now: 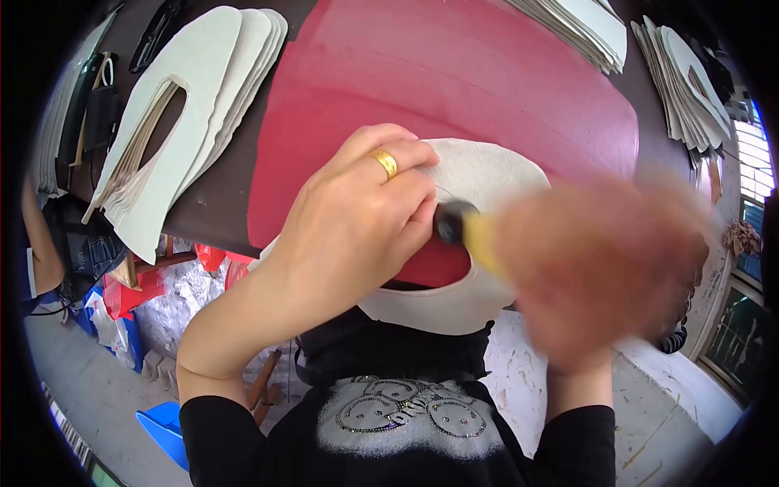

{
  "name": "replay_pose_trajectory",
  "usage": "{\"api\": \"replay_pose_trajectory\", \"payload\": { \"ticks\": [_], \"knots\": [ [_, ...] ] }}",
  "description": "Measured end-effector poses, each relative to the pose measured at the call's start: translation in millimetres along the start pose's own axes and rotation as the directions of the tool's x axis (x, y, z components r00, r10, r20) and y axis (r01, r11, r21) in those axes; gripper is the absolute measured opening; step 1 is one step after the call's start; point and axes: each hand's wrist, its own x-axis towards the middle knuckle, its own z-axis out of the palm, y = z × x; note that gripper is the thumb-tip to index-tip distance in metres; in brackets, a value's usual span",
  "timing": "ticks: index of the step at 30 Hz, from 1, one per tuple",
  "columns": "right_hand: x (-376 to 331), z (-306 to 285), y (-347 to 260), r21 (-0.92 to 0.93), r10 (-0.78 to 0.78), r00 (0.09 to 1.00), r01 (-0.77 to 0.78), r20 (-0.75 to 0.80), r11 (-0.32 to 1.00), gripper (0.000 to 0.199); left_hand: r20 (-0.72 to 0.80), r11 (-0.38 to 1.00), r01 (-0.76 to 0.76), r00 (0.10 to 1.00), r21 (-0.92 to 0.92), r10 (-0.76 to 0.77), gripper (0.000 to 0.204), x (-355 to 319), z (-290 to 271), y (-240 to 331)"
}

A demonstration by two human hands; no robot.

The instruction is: Applying glue to white shoe upper components using a handheld brush at a factory workstation.

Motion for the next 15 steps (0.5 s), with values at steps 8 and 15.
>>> {"api": "replay_pose_trajectory", "payload": {
  "ticks": [8, 15],
  "knots": [
    [21, 16, 18, -0.014, -0.040, 0.999, 0.040, -0.016, 0.999, 0.024, 0.017, 0.991, 0.123, 0.992, 0.053, -0.124, 0.011, -10, -12, 7],
    [31, 26, 23, -0.073, -0.145, 0.989, 0.145, 0.004, 0.987, 0.025, -0.059, 0.966, 0.222, 0.975, 0.130, -0.216, 0.013, -29, -12, 11]
  ]
}}
